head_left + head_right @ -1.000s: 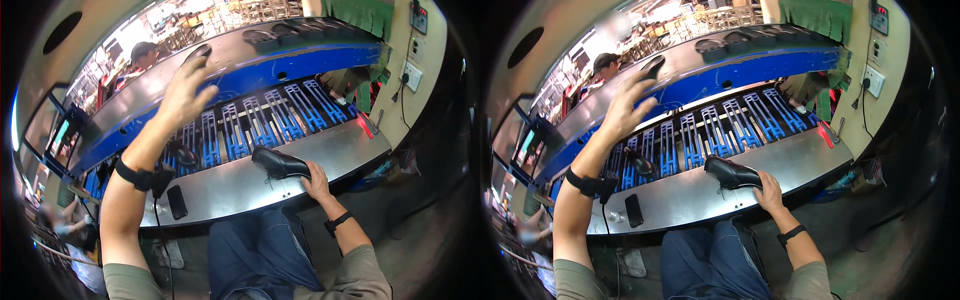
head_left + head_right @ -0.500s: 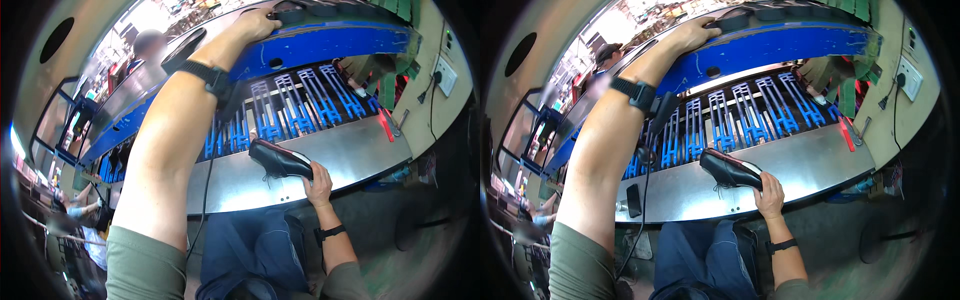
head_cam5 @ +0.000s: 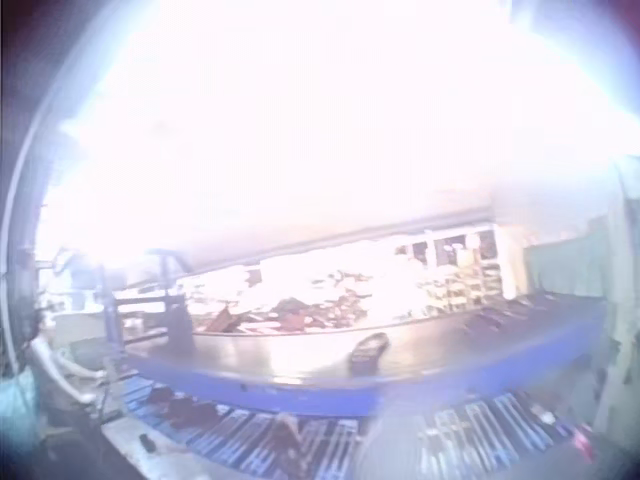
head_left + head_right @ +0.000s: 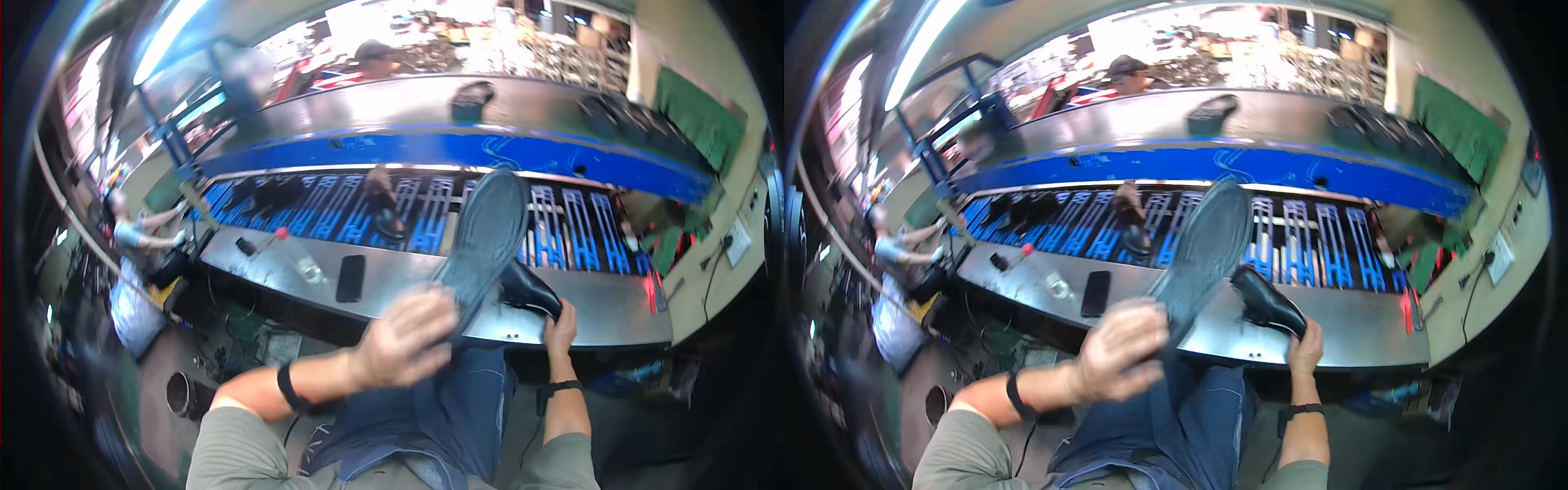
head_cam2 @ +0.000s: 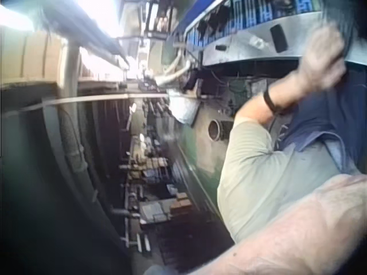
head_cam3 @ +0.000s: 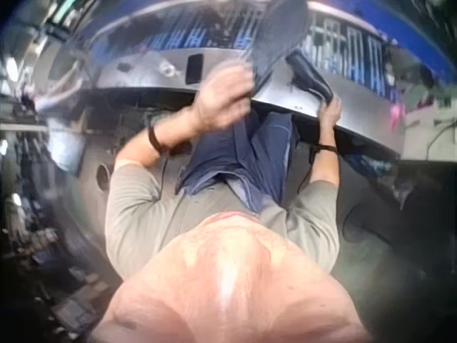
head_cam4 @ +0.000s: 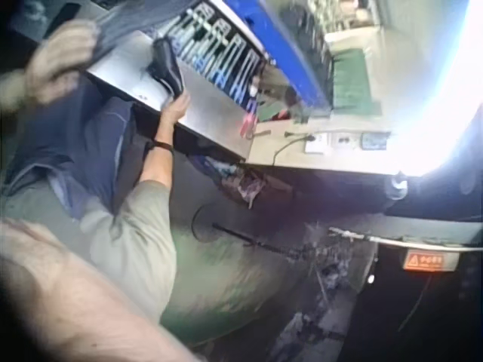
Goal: Inspecting and preparing shoe uppers for sole attachment on an industrial conveyor line.
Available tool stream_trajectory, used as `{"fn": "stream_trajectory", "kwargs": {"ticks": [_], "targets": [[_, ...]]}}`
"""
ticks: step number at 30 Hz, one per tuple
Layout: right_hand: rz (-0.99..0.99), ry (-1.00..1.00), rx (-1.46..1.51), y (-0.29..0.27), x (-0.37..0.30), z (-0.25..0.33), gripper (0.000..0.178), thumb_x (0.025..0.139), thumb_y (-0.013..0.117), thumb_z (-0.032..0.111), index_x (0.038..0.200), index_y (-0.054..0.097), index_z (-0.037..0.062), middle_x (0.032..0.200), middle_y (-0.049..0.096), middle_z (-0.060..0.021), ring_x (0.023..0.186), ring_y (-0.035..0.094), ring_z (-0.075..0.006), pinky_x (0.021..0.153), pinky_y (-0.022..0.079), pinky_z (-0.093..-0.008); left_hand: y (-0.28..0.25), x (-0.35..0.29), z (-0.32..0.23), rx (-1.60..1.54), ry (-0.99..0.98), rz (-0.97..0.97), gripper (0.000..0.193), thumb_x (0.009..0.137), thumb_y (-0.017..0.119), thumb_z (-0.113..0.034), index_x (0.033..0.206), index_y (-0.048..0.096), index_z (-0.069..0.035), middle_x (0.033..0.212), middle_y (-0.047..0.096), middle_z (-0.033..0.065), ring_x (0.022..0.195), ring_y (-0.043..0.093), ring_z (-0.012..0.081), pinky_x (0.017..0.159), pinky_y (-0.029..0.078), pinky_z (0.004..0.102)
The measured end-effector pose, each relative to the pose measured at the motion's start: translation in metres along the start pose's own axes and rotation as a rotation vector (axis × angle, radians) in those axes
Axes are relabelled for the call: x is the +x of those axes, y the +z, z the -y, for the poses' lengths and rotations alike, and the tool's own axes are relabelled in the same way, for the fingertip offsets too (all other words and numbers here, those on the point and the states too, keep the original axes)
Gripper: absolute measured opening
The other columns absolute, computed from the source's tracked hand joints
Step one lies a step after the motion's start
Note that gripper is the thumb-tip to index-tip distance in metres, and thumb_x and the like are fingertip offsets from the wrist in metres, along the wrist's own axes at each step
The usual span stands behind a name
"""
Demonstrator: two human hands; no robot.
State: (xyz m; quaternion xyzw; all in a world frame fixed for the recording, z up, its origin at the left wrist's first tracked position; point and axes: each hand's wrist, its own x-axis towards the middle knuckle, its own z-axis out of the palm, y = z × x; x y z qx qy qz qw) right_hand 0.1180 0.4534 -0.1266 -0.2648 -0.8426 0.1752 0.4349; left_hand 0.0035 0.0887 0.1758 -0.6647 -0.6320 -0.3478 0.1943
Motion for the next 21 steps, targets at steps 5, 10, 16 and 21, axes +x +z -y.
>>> {"fn": "stream_trajectory", "kwargs": {"ticks": [5, 10, 16, 21], "targets": [[0.371, -0.02, -0.315, -0.037, 0.052, 0.047, 0.058, 0.072, 0.077, 0.005, 0.126, 0.054, 0.0071, 0.111, 0.06, -0.0199, 0.106, 0.06, -0.0411, 0.089, 0.05, -0.0505, 0.02, -0.221, -0.091, 0.127, -0.43, 0.355, 0.051, 0.081, 0.078, -0.041, 0.117, 0.067, -0.008, 0.105, 0.062, 0.0106, 0.098, 0.06, 0.031, 0.082, 0.051, 0.0445], [0.297, -0.298, -0.114, -0.121, 0.113, 0.186, 0.047, 0.071, 0.081, 0.016, 0.114, 0.065, 0.0045, 0.101, 0.067, -0.0188, 0.098, 0.063, -0.0362, 0.087, 0.051, -0.0454, 0.02, -0.265, -0.059, -0.297, -0.719, 0.389, 0.047, 0.094, 0.065, -0.045, 0.117, 0.066, -0.004, 0.093, 0.066, 0.0106, 0.091, 0.063, 0.0291, 0.079, 0.052, 0.0423], [0.416, 0.074, 0.536, -0.173, 0.056, 0.24, 0.044, 0.079, 0.074, 0.031, 0.104, 0.062, -0.0033, 0.096, 0.06, -0.0041, 0.09, 0.057, -0.015, 0.081, 0.048, -0.0299, 0.028, -0.273, 0.052, -0.165, -1.213, -0.345, 0.051, 0.083, 0.078, -0.029, 0.124, 0.06, -0.003, 0.111, 0.059, 0.013, 0.092, 0.064, 0.024, 0.082, 0.054, 0.0367], [0.604, 0.381, 0.821, -0.127, -0.06, 0.241, 0.041, 0.08, 0.075, 0.035, 0.1, 0.062, 0.0022, 0.088, 0.054, 0.0022, 0.08, 0.051, -0.0089, 0.072, 0.043, -0.024, 0.071, -0.256, 0.125, -0.49, -1.239, -0.126, 0.052, 0.089, 0.072, -0.045, 0.118, 0.07, -0.002, 0.111, 0.072, 0.019, 0.106, 0.069, 0.0317, 0.092, 0.052, 0.041]]}}
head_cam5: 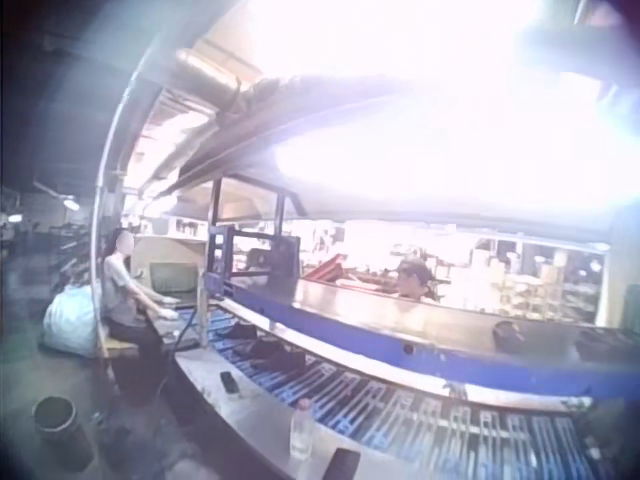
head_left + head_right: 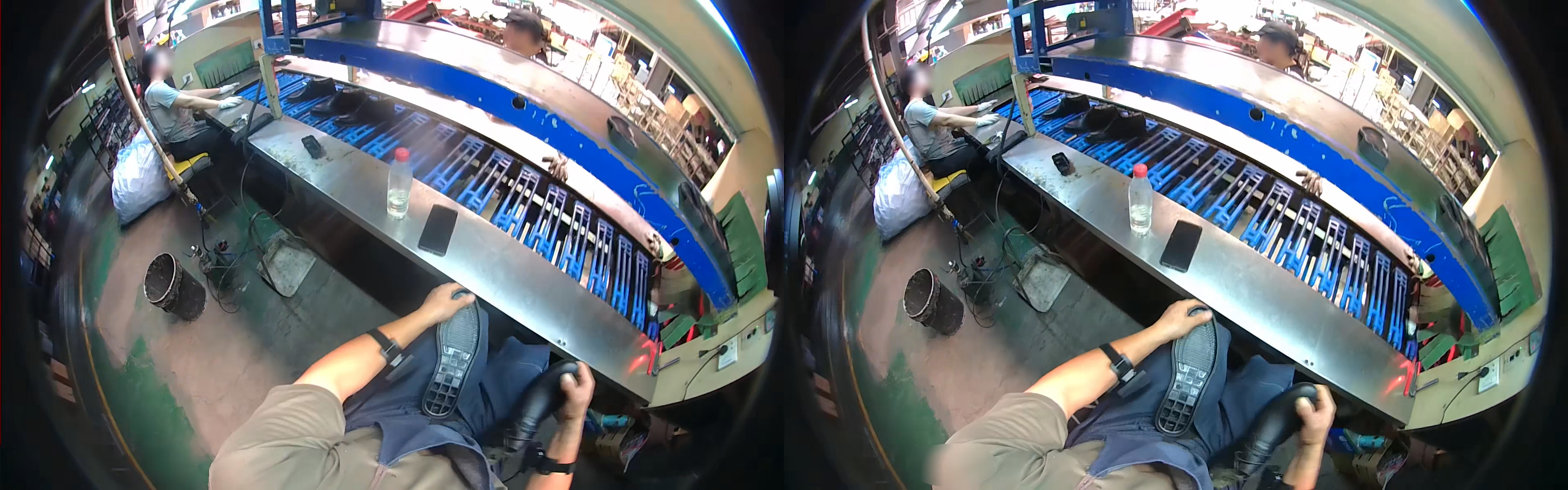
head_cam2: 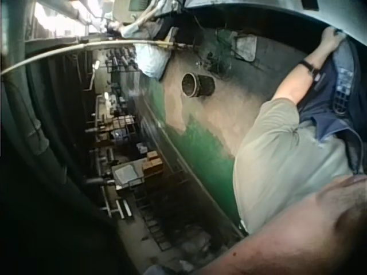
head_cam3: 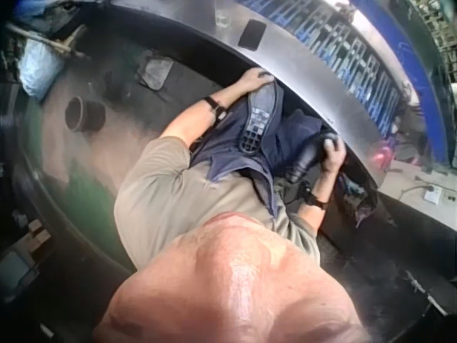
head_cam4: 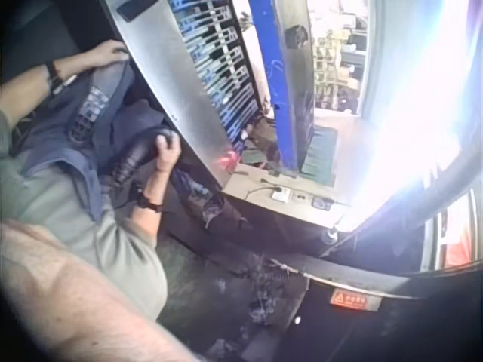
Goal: Inspecting and preparing shoe uppers for sole attachment on an industrial conveyor line.
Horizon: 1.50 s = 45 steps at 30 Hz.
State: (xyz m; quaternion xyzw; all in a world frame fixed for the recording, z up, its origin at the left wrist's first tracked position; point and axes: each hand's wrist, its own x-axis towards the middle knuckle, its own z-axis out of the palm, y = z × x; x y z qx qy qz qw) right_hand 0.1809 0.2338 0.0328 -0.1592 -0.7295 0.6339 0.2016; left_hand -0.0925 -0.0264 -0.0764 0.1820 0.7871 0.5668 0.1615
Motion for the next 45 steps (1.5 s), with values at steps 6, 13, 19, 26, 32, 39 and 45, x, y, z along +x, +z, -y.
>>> {"fn": "stream_trajectory", "kwargs": {"ticks": [6, 13, 19, 26, 32, 39, 45], "targets": [[0.081, 0.142, 0.392, 0.021, -0.026, 0.001, 0.051, 0.082, 0.08, 0.038, 0.112, 0.06, 0.0013, 0.103, 0.065, -0.0045, 0.094, 0.064, -0.0151, 0.084, 0.052, -0.0284, -0.013, -0.012, -0.026, -0.995, -0.161, 0.311, 0.042, 0.101, 0.057, -0.031, 0.122, 0.065, 0.005, 0.115, 0.07, 0.018, 0.104, 0.068, 0.0263, 0.092, 0.055, 0.039], [0.016, 0.614, 0.805, 0.008, -0.116, -0.108, 0.08, 0.089, 0.065, 0.057, 0.137, 0.051, -0.0048, 0.127, 0.063, -0.0236, 0.109, 0.068, -0.0337, 0.096, 0.056, -0.0458, -0.03, -0.05, -0.089, -1.136, -0.051, 0.494, 0.075, 0.104, 0.033, -0.059, 0.146, 0.041, 0.002, 0.137, 0.056, 0.0271, 0.131, 0.053, 0.0405, 0.102, 0.052, 0.0516], [0.123, 0.563, 0.831, 0.012, -0.109, -0.072, 0.079, 0.091, 0.062, 0.058, 0.135, 0.051, -0.0064, 0.12, 0.065, -0.0222, 0.106, 0.069, -0.0314, 0.093, 0.057, -0.0424, -0.004, -0.061, -0.141, -1.207, -0.082, 0.546, 0.088, 0.102, 0.012, -0.067, 0.144, 0.042, 0.003, 0.125, 0.062, 0.0265, 0.121, 0.059, 0.0434, 0.098, 0.054, 0.0554], [0.462, 0.353, 0.609, 0.04, -0.066, 0.026, 0.084, 0.095, 0.058, 0.057, 0.145, 0.042, -0.0078, 0.131, 0.059, -0.0149, 0.117, 0.058, -0.0202, 0.101, 0.045, -0.0321, 0.048, -0.09, -0.176, -1.01, 0.048, 0.638, 0.082, 0.104, 0.015, -0.064, 0.147, 0.04, 0.001, 0.125, 0.062, 0.0274, 0.123, 0.057, 0.0448, 0.104, 0.048, 0.0549], [0.475, 0.254, 0.622, 0.036, -0.07, 0.019, 0.08, 0.097, 0.054, 0.057, 0.145, 0.044, -0.0074, 0.134, 0.059, -0.0159, 0.121, 0.057, -0.0207, 0.104, 0.044, -0.0327, 0.056, -0.105, -0.19, -0.685, 0.153, 0.607, 0.082, 0.103, 0.02, -0.063, 0.13, 0.057, 0.005, 0.124, 0.063, 0.0273, 0.121, 0.06, 0.0425, 0.104, 0.048, 0.0533], [0.458, 0.28, 0.608, 0.036, -0.07, 0.012, 0.08, 0.098, 0.052, 0.056, 0.145, 0.044, -0.0074, 0.133, 0.059, -0.0156, 0.121, 0.057, -0.0204, 0.103, 0.044, -0.0328, 0.058, -0.108, -0.192, -0.59, 0.242, 0.599, 0.076, 0.104, 0.025, -0.053, 0.132, 0.056, 0.011, 0.126, 0.064, 0.0254, 0.115, 0.063, 0.0308, 0.103, 0.048, 0.0407], [0.455, 0.297, 0.621, 0.036, -0.069, 0.013, 0.084, 0.097, 0.053, 0.061, 0.144, 0.044, -0.0071, 0.131, 0.06, -0.0148, 0.119, 0.058, -0.0192, 0.102, 0.045, -0.0316, 0.058, -0.109, -0.191, -0.577, 0.249, 0.593, 0.078, 0.103, 0.025, -0.054, 0.132, 0.056, 0.011, 0.127, 0.064, 0.0241, 0.115, 0.063, 0.0301, 0.104, 0.047, 0.0399]]}}
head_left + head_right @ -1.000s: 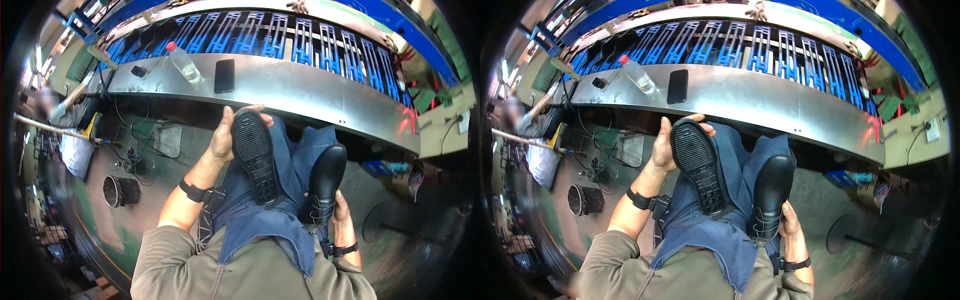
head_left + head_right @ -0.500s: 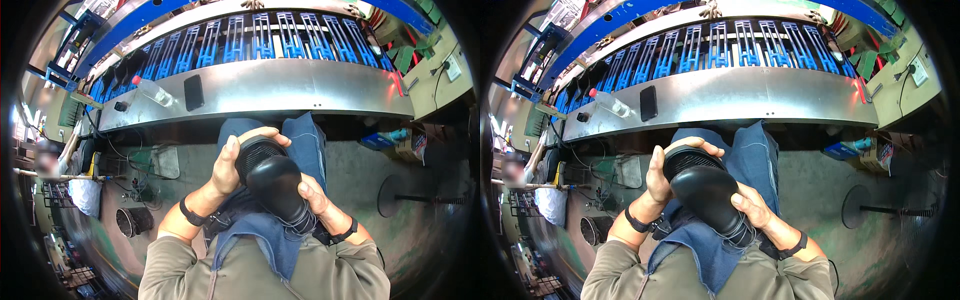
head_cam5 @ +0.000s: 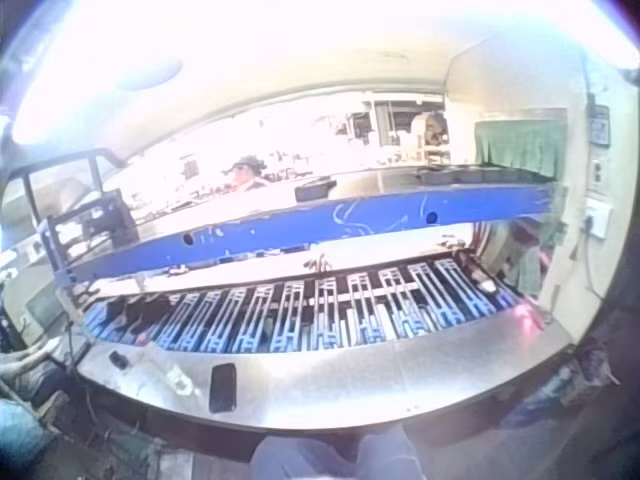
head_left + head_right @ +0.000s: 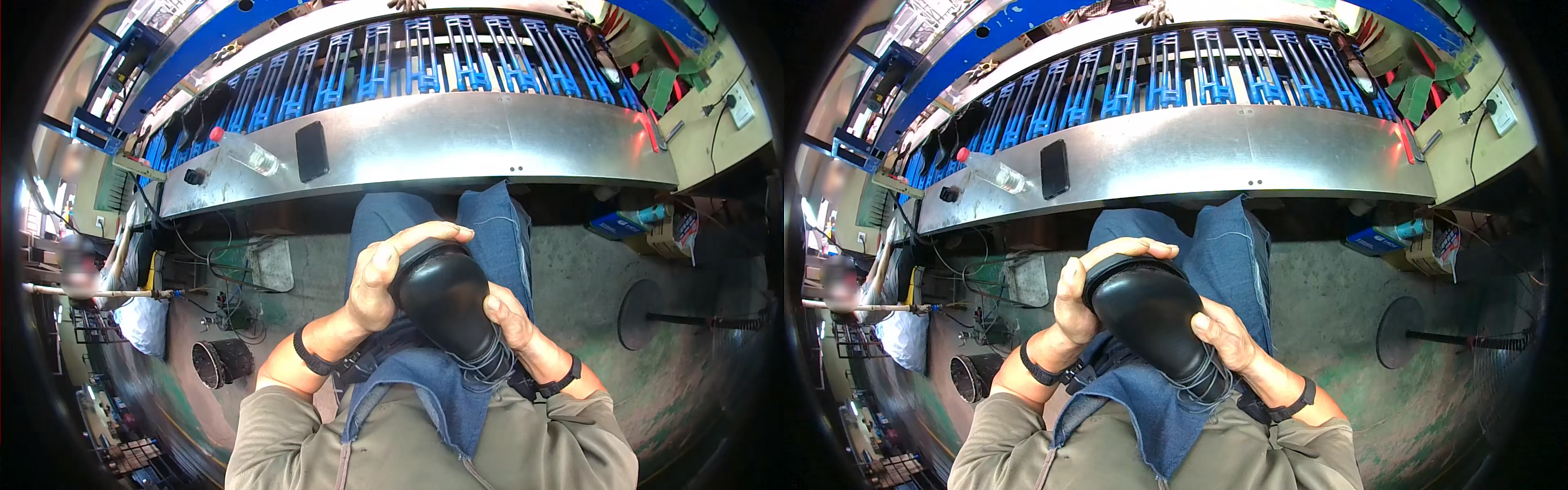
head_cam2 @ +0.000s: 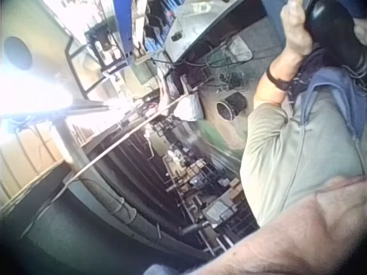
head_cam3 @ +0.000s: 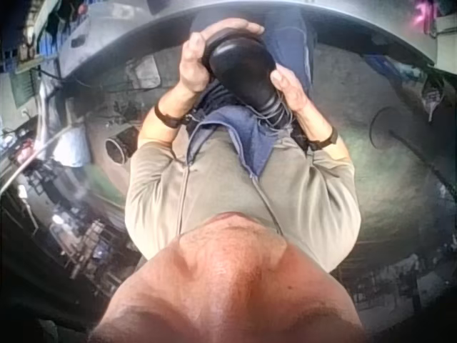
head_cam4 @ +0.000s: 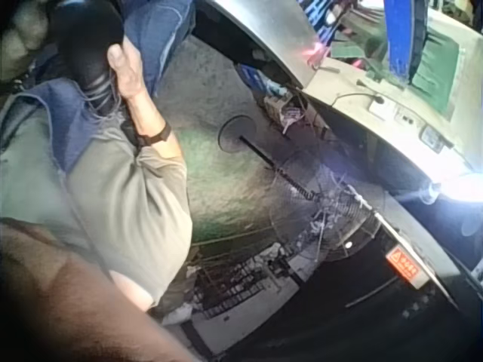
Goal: Inspecting and preparing shoe uppers for sole attachment on an industrial conveyor line.
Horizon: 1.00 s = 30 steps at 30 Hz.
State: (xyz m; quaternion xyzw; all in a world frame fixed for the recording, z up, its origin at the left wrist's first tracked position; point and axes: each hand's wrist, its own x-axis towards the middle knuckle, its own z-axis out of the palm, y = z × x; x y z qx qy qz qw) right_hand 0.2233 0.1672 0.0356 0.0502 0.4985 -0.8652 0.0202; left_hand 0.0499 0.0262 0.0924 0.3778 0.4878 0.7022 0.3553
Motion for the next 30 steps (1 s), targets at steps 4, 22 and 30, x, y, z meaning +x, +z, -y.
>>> {"fn": "stream_trajectory", "kwargs": {"ticks": [4, 22, 30], "targets": [[-0.015, 0.014, -0.002, -0.003, 0.0, -0.002, 0.084, 0.096, 0.053, 0.063, 0.144, 0.046, -0.0067, 0.129, 0.062, -0.0137, 0.115, 0.059, -0.0181, 0.099, 0.046, -0.0304, 0.002, 0.002, -0.001, 0.011, 0.008, 0.001, 0.078, 0.103, 0.024, -0.054, 0.131, 0.056, 0.012, 0.128, 0.064, 0.0241, 0.117, 0.063, 0.0309, 0.105, 0.046, 0.0405], [0.002, -0.016, -0.004, -0.004, 0.001, -0.003, 0.082, 0.097, 0.053, 0.061, 0.143, 0.046, -0.0067, 0.131, 0.061, -0.0146, 0.119, 0.058, -0.019, 0.102, 0.045, -0.0313, 0.002, 0.0, -0.002, 0.057, -0.049, 0.035, 0.086, 0.099, 0.027, -0.068, 0.133, 0.056, 0.006, 0.13, 0.062, 0.0247, 0.127, 0.056, 0.0387, 0.109, 0.043, 0.0508], [0.032, -0.021, 0.054, -0.01, 0.001, -0.013, 0.081, 0.098, 0.054, 0.06, 0.143, 0.047, -0.007, 0.133, 0.06, -0.0152, 0.122, 0.057, -0.0206, 0.105, 0.044, -0.0328, 0.004, -0.001, 0.002, 0.071, 0.041, 0.082, 0.078, 0.104, 0.025, -0.054, 0.136, 0.053, 0.011, 0.132, 0.062, 0.0253, 0.121, 0.061, 0.0335, 0.108, 0.044, 0.0422]]}}
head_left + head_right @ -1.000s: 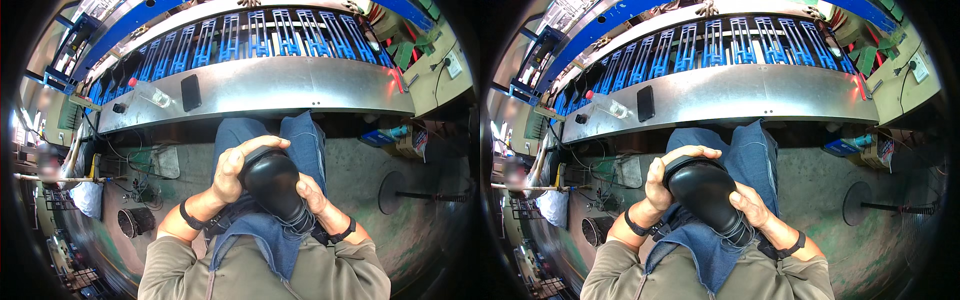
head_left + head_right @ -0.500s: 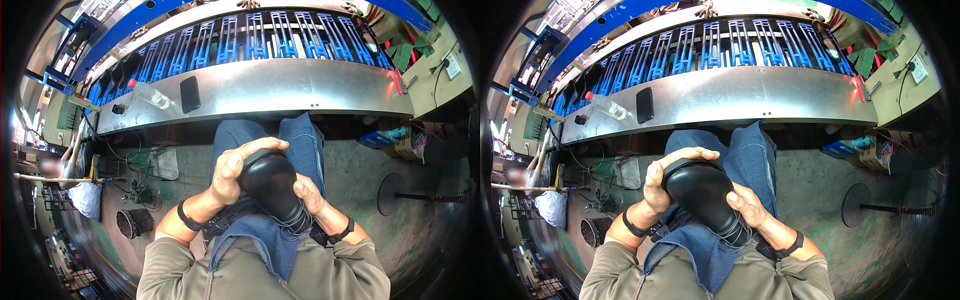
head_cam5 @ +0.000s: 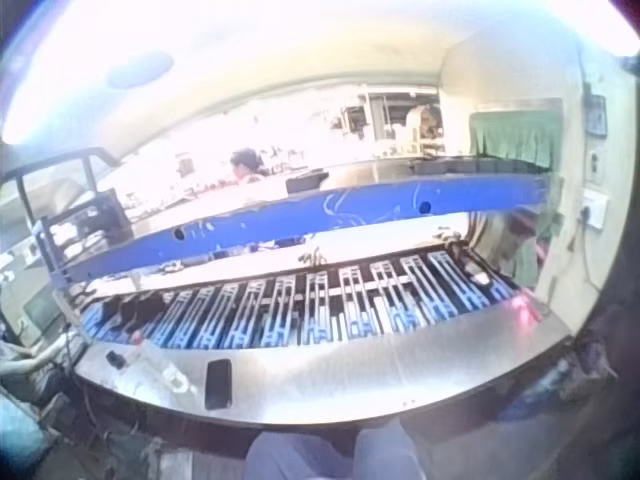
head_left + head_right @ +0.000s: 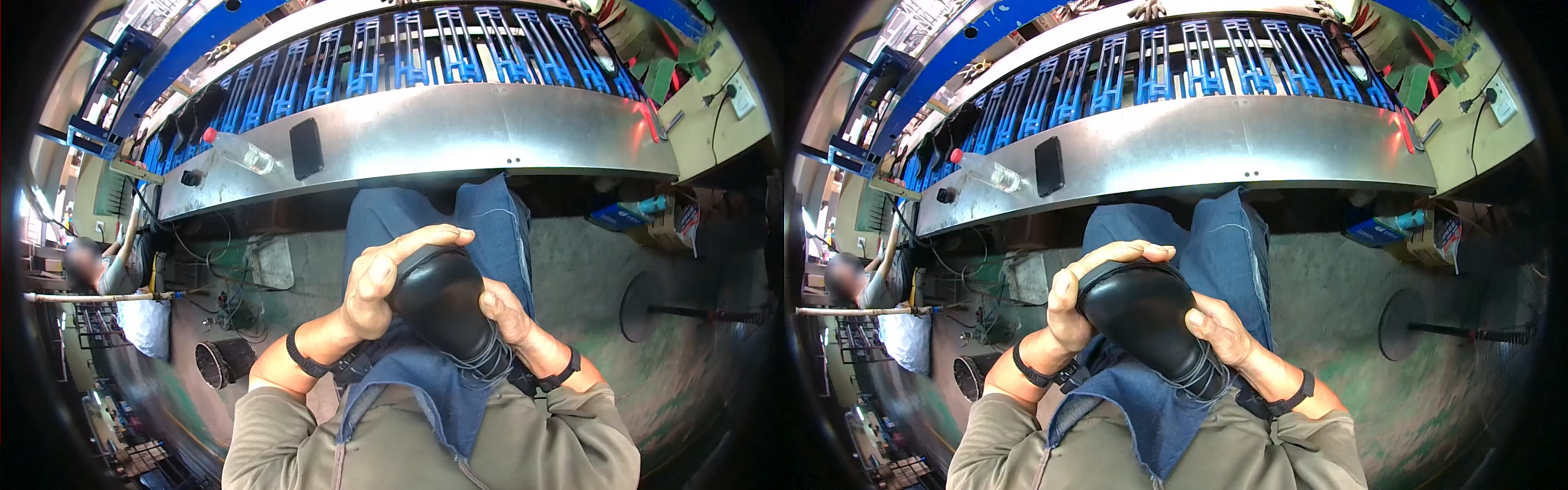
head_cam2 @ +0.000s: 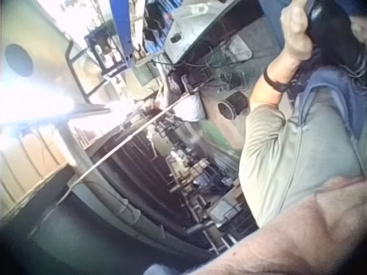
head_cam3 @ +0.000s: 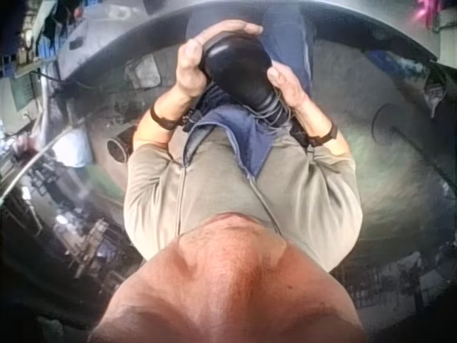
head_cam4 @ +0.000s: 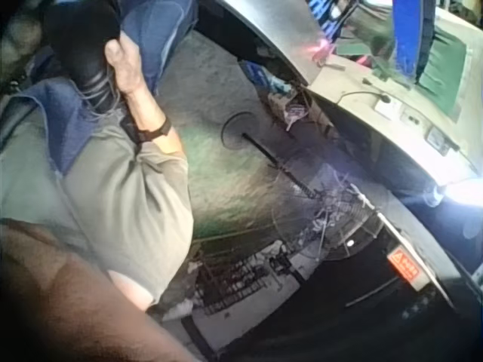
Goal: Inspecting and preparing shoe uppers for sole attachment on an industrial conveyor line.
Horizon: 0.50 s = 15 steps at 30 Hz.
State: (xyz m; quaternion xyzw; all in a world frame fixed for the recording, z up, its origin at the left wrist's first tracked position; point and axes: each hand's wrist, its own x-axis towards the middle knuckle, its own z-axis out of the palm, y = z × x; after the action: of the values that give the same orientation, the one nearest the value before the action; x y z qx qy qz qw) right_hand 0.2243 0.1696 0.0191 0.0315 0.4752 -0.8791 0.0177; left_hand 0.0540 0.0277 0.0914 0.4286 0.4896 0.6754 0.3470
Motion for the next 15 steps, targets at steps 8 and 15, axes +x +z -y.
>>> {"fn": "stream_trajectory", "kwargs": {"ticks": [8, 15], "targets": [[0.034, 0.026, 0.032, -0.001, -0.003, 0.0, 0.082, 0.098, 0.053, 0.061, 0.143, 0.047, -0.0072, 0.135, 0.059, -0.0158, 0.123, 0.057, -0.0212, 0.105, 0.044, -0.0343, 0.002, -0.001, -0.044, 0.368, -0.051, 0.025, 0.063, 0.103, 0.045, -0.041, 0.141, 0.047, 0.01, 0.142, 0.055, 0.0255, 0.129, 0.058, 0.0341, 0.108, 0.045, 0.0392], [-0.03, 0.028, 0.073, -0.003, -0.005, -0.008, 0.083, 0.098, 0.052, 0.062, 0.144, 0.045, -0.007, 0.134, 0.06, -0.0156, 0.121, 0.058, -0.0203, 0.103, 0.045, -0.033, 0.011, -0.007, -0.029, 0.701, 0.22, -0.001, 0.07, 0.091, 0.074, -0.017, 0.146, 0.039, 0.009, 0.131, 0.06, 0.0328, 0.117, 0.065, 0.0353, 0.1, 0.051, 0.0391]]}}
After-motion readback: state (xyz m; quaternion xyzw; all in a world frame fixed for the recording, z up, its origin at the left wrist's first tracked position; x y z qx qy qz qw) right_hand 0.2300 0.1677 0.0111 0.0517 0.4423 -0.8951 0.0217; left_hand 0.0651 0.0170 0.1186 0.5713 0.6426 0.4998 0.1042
